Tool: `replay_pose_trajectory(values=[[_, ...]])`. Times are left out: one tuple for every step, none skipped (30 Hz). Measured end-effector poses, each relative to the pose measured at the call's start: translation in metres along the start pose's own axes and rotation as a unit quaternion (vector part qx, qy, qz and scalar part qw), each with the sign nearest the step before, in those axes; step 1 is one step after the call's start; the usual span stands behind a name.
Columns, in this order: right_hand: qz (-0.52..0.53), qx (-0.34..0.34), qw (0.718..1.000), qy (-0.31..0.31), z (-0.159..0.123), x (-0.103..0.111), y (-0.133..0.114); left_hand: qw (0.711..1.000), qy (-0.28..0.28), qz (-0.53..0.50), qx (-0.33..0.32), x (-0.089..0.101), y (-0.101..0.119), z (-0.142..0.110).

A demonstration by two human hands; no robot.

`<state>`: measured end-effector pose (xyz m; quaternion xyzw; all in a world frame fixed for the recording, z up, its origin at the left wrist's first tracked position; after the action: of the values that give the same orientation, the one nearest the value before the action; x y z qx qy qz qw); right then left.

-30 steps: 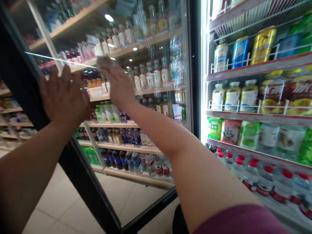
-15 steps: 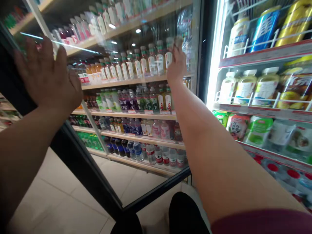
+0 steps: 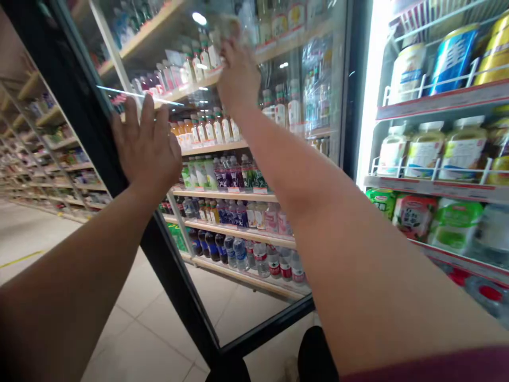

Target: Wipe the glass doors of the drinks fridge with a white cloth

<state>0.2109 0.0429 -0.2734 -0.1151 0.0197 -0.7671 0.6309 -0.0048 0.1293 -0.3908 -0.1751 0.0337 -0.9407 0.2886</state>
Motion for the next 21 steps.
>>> replay_pose_trajectory(values=[[-0.008,0.027,1.000,-0.013,-0.007,-0.005,-0.030,1.000,0.000,-0.002,-0.001,0.000,0.000,0.000],[-0.014,0.059,0.997,-0.047,-0.016,-0.010,-0.056,1.000,0.004,-0.002,-0.003,-0.001,-0.001,0.000],[-0.011,0.106,0.992,-0.066,-0.027,-0.014,-0.077,1.000,0.009,-0.001,-0.007,-0.002,-0.001,-0.001],[-0.007,0.137,0.988,-0.069,-0.037,-0.016,-0.091,1.000,0.018,-0.002,-0.011,-0.002,-0.002,-0.001],[-0.006,0.164,0.984,-0.075,-0.047,-0.017,-0.100,1.000,0.028,-0.005,-0.014,-0.002,-0.002,-0.001],[-0.007,0.183,0.980,-0.074,-0.054,-0.017,-0.102,0.999,0.035,-0.008,-0.016,-0.002,-0.003,-0.002],[-0.012,0.192,0.979,-0.072,-0.059,-0.016,-0.099,0.999,0.038,-0.011,-0.018,-0.002,-0.003,-0.002],[-0.018,0.196,0.978,-0.069,-0.062,-0.013,-0.091,0.999,0.039,-0.012,-0.018,-0.002,-0.003,-0.002],[-0.023,0.193,0.979,-0.063,-0.064,-0.010,-0.079,0.999,0.036,-0.009,-0.018,-0.002,-0.003,-0.002],[-0.026,0.183,0.981,-0.054,-0.064,-0.007,-0.063,0.999,0.034,-0.004,-0.017,-0.002,-0.003,-0.002],[-0.030,0.164,0.985,-0.043,-0.064,-0.003,-0.044,0.999,0.031,0.001,-0.015,-0.002,-0.003,-0.002],[-0.031,0.137,0.990,-0.032,-0.064,0.001,-0.022,0.999,0.029,0.003,-0.014,-0.002,-0.003,-0.001],[-0.035,0.106,0.994,-0.020,-0.066,0.005,0.003,0.999,0.030,0.001,-0.011,-0.003,-0.004,-0.001],[-0.036,0.074,0.997,-0.012,-0.070,0.009,0.030,1.000,0.028,-0.001,-0.008,-0.004,-0.004,0.000],[-0.031,0.036,0.999,-0.001,-0.077,0.014,0.058,1.000,0.026,-0.001,-0.007,-0.005,-0.005,0.000],[-0.026,-0.003,0.999,0.020,-0.088,0.020,0.087,1.000,0.024,0.001,-0.007,-0.005,-0.006,0.001],[-0.023,-0.044,0.998,0.036,-0.101,0.027,0.116,1.000,0.024,0.004,-0.006,-0.006,-0.006,0.001],[-0.019,-0.078,0.996,0.043,-0.117,0.033,0.143,1.000,0.025,0.006,-0.007,-0.006,-0.006,0.001],[-0.011,-0.121,0.991,0.056,-0.134,0.040,0.168,0.999,0.030,0.006,-0.008,-0.006,-0.005,0.001],[0.002,-0.154,0.986,0.057,-0.150,0.045,0.190,0.999,0.032,0.004,-0.013,-0.005,-0.005,0.000],[0.018,-0.181,0.981,0.063,-0.165,0.050,0.207,0.999,0.035,0.000,-0.019,-0.003,-0.003,0.000]])
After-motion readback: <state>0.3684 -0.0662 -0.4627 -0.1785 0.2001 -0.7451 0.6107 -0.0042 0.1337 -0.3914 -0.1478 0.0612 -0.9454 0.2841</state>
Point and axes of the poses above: each hand's wrist, its own z-axis towards the middle knuckle, its own x-axis out of the back of the hand, y = z × x, the point moved 2 cm from there along z, towards the middle knuckle, and after that the axes turned 2 degrees about -y, right-handed, at the moved point
